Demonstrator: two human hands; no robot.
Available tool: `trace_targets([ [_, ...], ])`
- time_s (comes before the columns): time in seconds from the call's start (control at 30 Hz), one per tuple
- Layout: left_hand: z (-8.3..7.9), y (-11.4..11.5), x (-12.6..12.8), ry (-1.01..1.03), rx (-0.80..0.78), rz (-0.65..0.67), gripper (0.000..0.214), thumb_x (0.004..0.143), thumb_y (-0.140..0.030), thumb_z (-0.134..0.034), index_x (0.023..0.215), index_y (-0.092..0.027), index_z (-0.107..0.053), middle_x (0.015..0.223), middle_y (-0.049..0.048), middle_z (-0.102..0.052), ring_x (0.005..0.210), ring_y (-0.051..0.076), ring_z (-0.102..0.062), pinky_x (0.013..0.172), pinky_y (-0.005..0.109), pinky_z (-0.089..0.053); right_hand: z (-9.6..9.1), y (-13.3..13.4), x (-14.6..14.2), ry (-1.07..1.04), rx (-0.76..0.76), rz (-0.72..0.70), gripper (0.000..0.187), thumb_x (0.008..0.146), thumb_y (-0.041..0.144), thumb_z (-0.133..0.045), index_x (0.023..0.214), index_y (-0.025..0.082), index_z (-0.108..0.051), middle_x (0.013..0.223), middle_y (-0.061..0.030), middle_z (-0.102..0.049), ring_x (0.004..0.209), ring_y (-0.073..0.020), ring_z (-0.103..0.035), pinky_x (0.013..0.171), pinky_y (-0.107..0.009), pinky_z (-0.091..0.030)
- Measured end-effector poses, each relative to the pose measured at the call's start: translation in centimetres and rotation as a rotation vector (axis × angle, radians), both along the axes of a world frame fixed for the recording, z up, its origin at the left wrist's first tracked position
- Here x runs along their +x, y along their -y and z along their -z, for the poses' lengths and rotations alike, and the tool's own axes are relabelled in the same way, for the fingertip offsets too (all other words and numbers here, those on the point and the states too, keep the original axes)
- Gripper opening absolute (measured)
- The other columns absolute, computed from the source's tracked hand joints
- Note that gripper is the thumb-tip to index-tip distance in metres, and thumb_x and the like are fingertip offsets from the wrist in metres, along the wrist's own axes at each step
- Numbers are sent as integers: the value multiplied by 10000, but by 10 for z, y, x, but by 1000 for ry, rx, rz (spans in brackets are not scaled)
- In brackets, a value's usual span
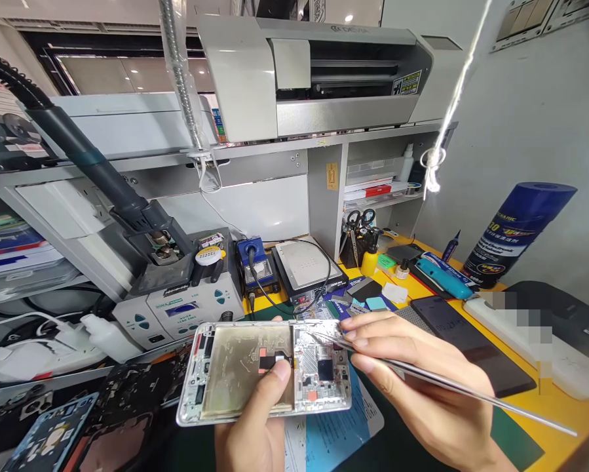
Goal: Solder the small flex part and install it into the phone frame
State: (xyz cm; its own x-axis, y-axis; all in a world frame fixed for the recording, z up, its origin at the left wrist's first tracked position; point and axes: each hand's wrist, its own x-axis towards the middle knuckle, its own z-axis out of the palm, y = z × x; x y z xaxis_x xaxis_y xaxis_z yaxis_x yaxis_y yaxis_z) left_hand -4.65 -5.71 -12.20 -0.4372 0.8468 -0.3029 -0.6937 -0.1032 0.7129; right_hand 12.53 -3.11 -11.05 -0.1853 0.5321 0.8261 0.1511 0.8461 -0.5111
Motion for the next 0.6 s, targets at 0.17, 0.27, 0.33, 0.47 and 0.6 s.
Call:
trace_targets([
  [0.17,2,2,0,-7,-7,21,384,531,-249,-944,872,-203,-774,941,55,-803,945,349,-763,855,475,-639,0,1,-1,2,14,6,342,835,-74,-673,1064,168,-745,941,-76,-765,984,-241,-728,877,-418,-611],
  [0.27,1,3,2,-36,8,-3,408,552,-240,-927,934,-207,-787,1004,64,-806,976,360,-758,848,483,-646,-1,2,0,6,26,1,331,833,-73,-674,1060,158,-746,935,-81,-766,984,-244,-729,876,-417,-611],
  [0.33,0,3,3,-45,17,-6,424,564,-249,-920,966,-203,-794,1002,78,-807,989,381,-753,808,495,-659,-1,2,1,7,32,-4,338,826,-77,-674,1056,161,-744,937,-81,-770,982,-249,-731,877,-423,-613],
  [0.47,2,3,3,-41,37,21,449,568,-267,-916,999,-211,-804,957,84,-805,1006,414,-742,735,494,-672,-1,3,2,9,32,10,347,828,-68,-669,1063,176,-744,933,-76,-775,976,-261,-737,864,-433,-619],
  [0.6,10,2,0,31,21,27,491,553,-246,-935,1025,-252,-800,984,56,-801,1062,399,-725,753,471,-671,-1,3,2,8,31,11,358,826,-70,-674,1073,180,-741,943,-72,-774,980,-253,-732,863,-423,-616],
])
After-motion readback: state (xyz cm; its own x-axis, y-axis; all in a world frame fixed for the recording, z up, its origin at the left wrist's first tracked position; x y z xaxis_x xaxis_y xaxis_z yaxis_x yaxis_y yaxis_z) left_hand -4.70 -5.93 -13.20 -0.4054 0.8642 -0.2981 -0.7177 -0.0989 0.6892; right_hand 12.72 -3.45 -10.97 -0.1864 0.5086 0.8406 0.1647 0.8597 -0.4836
